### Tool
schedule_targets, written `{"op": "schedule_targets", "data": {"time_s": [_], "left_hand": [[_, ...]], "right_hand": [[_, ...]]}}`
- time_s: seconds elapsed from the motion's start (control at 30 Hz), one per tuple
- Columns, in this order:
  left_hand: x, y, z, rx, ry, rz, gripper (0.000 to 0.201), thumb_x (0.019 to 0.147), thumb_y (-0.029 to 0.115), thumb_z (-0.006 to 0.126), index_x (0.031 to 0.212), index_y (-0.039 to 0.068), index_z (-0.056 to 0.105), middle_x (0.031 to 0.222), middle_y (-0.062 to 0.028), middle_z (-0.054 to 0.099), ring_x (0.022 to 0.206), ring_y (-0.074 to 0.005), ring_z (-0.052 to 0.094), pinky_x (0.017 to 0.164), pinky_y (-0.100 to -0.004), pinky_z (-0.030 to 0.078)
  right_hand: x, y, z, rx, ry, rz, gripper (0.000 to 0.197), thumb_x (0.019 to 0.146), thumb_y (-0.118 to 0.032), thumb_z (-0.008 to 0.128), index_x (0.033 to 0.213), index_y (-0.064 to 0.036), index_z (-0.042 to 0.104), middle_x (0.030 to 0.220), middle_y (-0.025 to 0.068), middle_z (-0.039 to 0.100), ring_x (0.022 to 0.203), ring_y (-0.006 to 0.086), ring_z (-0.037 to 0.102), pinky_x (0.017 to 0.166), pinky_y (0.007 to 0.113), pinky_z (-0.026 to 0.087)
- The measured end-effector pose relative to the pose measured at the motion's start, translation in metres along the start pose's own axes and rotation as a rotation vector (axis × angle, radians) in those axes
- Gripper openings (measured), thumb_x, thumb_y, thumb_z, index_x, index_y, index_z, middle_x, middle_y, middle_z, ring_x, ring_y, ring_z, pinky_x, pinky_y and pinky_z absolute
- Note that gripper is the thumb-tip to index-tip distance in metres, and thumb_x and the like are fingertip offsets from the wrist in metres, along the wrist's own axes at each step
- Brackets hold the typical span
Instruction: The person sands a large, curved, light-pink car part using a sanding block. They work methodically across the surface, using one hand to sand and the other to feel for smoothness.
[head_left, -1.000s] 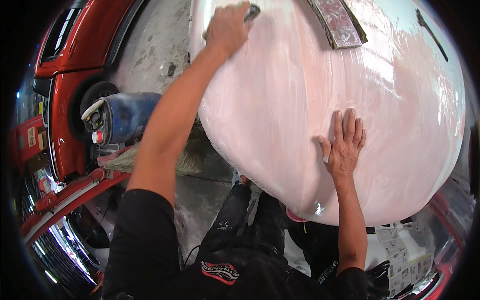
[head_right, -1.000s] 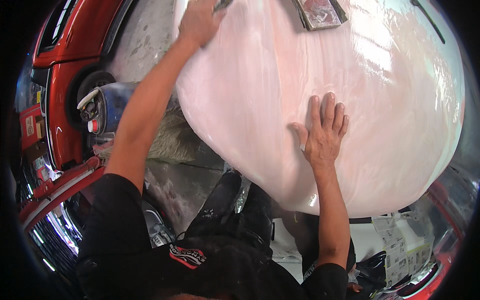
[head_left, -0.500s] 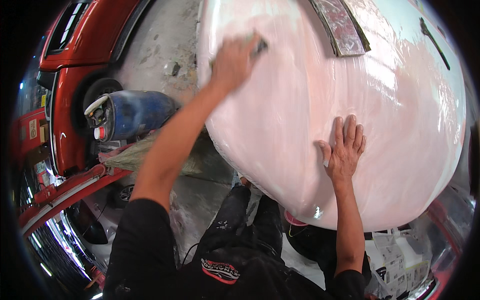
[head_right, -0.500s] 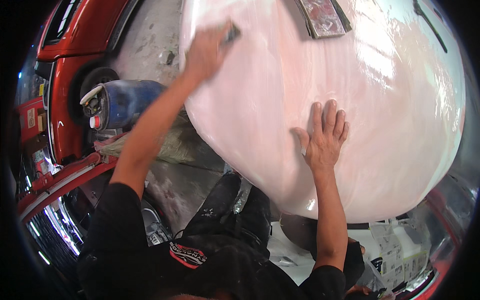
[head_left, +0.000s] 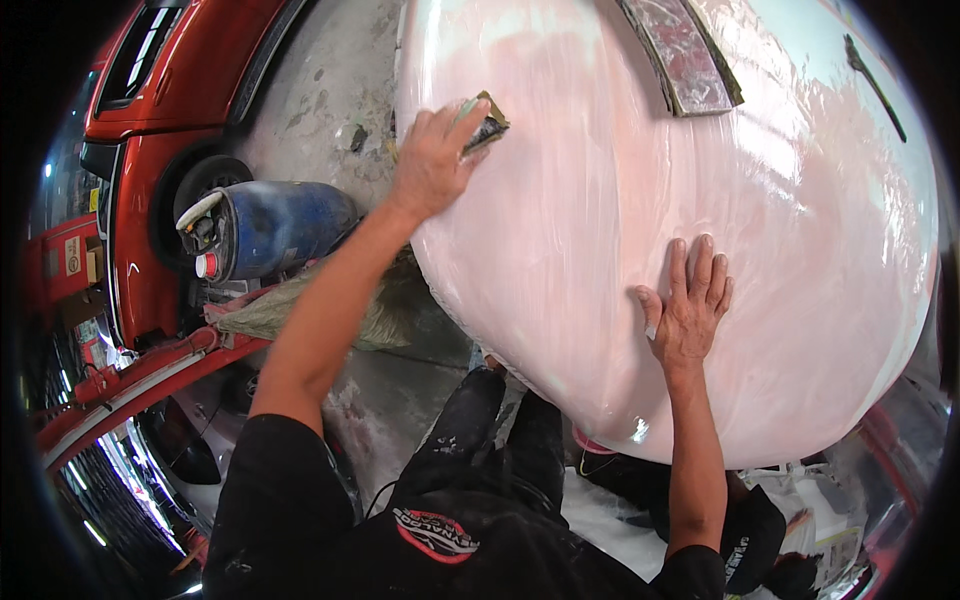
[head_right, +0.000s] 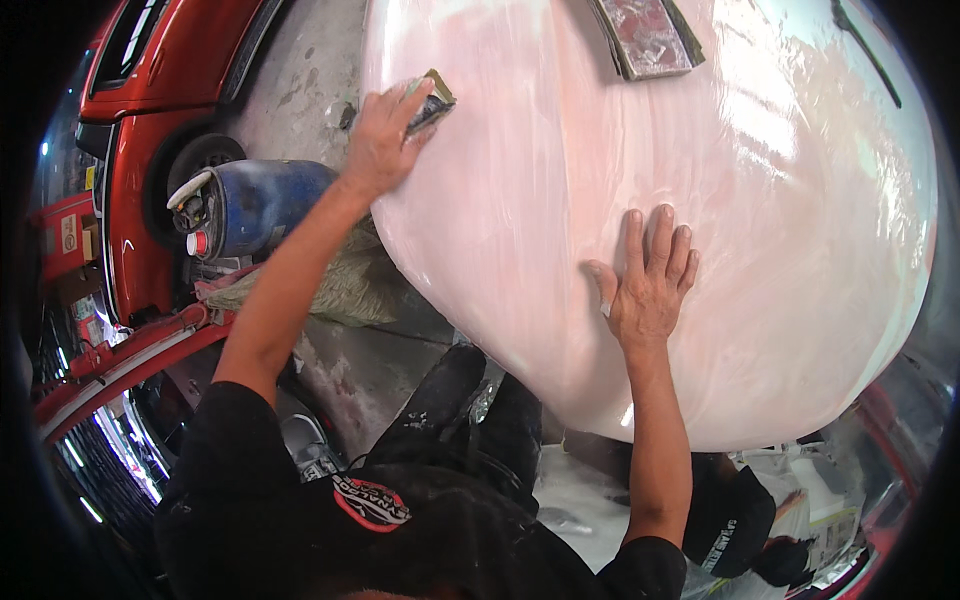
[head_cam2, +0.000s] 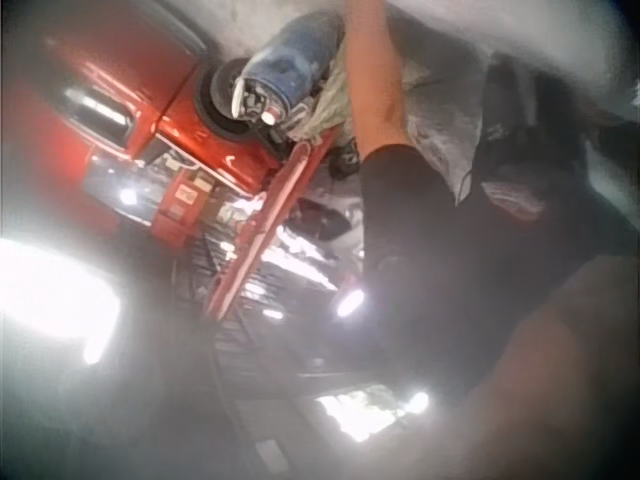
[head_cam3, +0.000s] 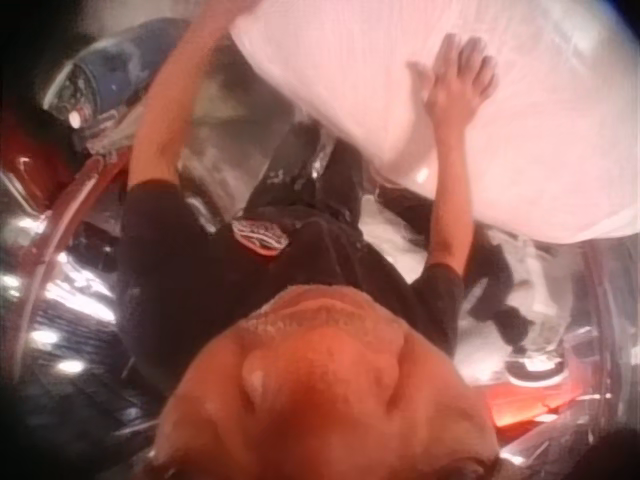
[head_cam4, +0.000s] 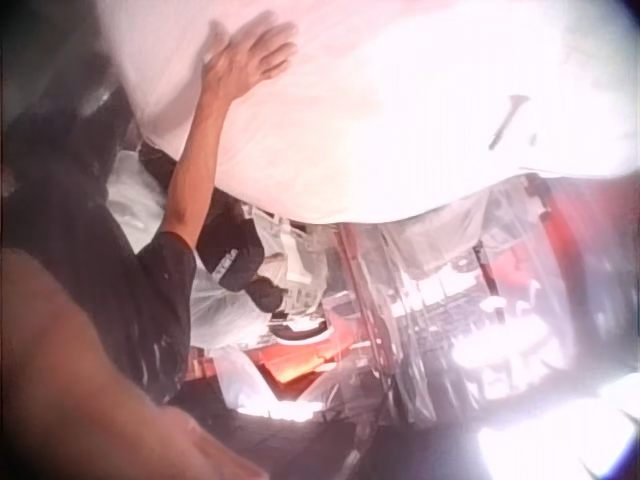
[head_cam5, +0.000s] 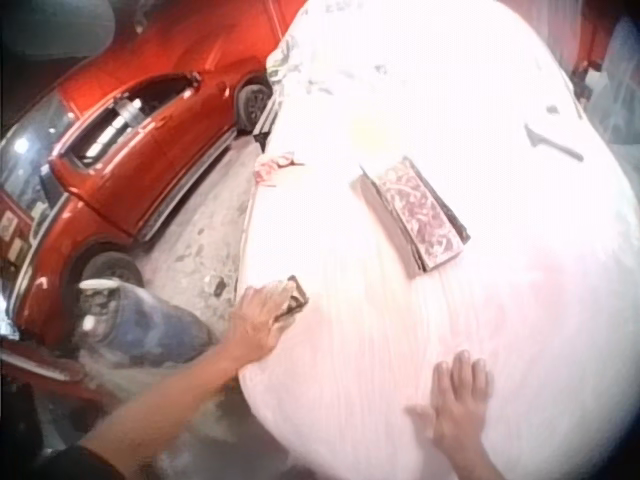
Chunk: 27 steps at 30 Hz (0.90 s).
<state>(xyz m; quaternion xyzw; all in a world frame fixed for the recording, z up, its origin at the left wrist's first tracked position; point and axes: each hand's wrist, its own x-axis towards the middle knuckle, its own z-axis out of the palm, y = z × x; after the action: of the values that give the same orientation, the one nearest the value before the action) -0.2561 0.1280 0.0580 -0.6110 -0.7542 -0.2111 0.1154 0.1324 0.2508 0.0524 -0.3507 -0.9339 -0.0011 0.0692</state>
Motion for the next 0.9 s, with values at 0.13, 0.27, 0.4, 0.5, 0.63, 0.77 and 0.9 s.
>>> {"op": "schedule_targets", "data": {"time_s": [0.13, 0.27, 0.4, 0.5, 0.63, 0.77, 0.9], "left_hand": [[0.066, -0.075, -0.003, -0.006, 0.012, 0.07, 0.056, 0.09, 0.027, 0.075, 0.141, 0.007, 0.062, 0.132, -0.0176, 0.068, 0.113, -0.0376, 0.063, 0.102, -0.0462, 0.047], [0.073, -0.081, 0.008, 0.034, 0.067, -0.044, 0.058, 0.088, 0.027, 0.076, 0.141, 0.009, 0.062, 0.128, -0.0169, 0.069, 0.115, -0.0364, 0.062, 0.101, -0.0469, 0.046], [-0.001, -0.024, -0.005, -0.089, 0.002, 0.008, 0.062, 0.087, 0.023, 0.078, 0.146, 0.013, 0.061, 0.132, -0.0154, 0.068, 0.122, -0.0346, 0.061, 0.107, -0.0462, 0.045], [0.026, -0.068, -0.009, -0.096, 0.005, 0.002, 0.061, 0.088, 0.023, 0.077, 0.146, 0.011, 0.06, 0.136, -0.0154, 0.067, 0.125, -0.0368, 0.06, 0.11, -0.0444, 0.044], [0.078, -0.113, -0.012, -0.068, 0.12, -0.118, 0.037, 0.093, 0.019, 0.066, 0.128, 0.007, 0.061, 0.115, -0.0218, 0.068, 0.112, -0.037, 0.062, 0.097, -0.0484, 0.048], [0.002, -0.047, 0.0, -0.04, 0.013, -0.043, 0.061, 0.091, 0.027, 0.074, 0.146, 0.007, 0.058, 0.127, -0.0221, 0.069, 0.121, -0.0397, 0.06, 0.107, -0.0467, 0.045], [0.025, -0.072, 0.002, 0.016, 0.052, 0.141, 0.055, 0.093, 0.021, 0.07, 0.145, 0.008, 0.059, 0.125, -0.0194, 0.067, 0.113, -0.0386, 0.061, 0.102, -0.0479, 0.045]], "right_hand": [[0.002, -0.009, -0.001, 0.033, 0.032, -0.034, 0.077, 0.099, -0.064, 0.055, 0.158, -0.015, 0.047, 0.168, 0.0166, 0.031, 0.15, 0.0433, 0.03, 0.123, 0.058, 0.021], [0.004, -0.009, -0.004, 0.014, -0.019, -0.033, 0.077, 0.099, -0.064, 0.054, 0.158, -0.0155, 0.047, 0.169, 0.0161, 0.031, 0.151, 0.043, 0.029, 0.124, 0.058, 0.021], [-0.001, 0.003, -0.001, 0.018, -0.013, -0.007, 0.077, 0.1, -0.065, 0.052, 0.16, -0.0166, 0.045, 0.169, 0.0153, 0.03, 0.152, 0.0425, 0.028, 0.124, 0.058, 0.019], [-0.001, -0.004, 0.0, 0.027, -0.006, -0.022, 0.078, 0.101, -0.066, 0.05, 0.16, -0.017, 0.044, 0.169, 0.0151, 0.029, 0.153, 0.0423, 0.027, 0.125, 0.058, 0.018], [0.003, -0.019, 0.001, 0.048, 0.0, -0.042, 0.078, 0.1, -0.066, 0.052, 0.16, -0.0174, 0.043, 0.169, 0.0152, 0.03, 0.153, 0.0421, 0.027, 0.125, 0.058, 0.018], [-0.001, -0.008, 0.003, 0.035, -0.014, 0.003, 0.079, 0.099, -0.065, 0.054, 0.16, -0.0174, 0.043, 0.169, 0.0157, 0.03, 0.153, 0.043, 0.027, 0.124, 0.059, 0.018], [-0.005, -0.002, 0.001, 0.089, 0.02, -0.021, 0.082, 0.097, -0.067, 0.055, 0.161, -0.0176, 0.042, 0.17, 0.0158, 0.027, 0.153, 0.0434, 0.026, 0.124, 0.06, 0.017]]}}
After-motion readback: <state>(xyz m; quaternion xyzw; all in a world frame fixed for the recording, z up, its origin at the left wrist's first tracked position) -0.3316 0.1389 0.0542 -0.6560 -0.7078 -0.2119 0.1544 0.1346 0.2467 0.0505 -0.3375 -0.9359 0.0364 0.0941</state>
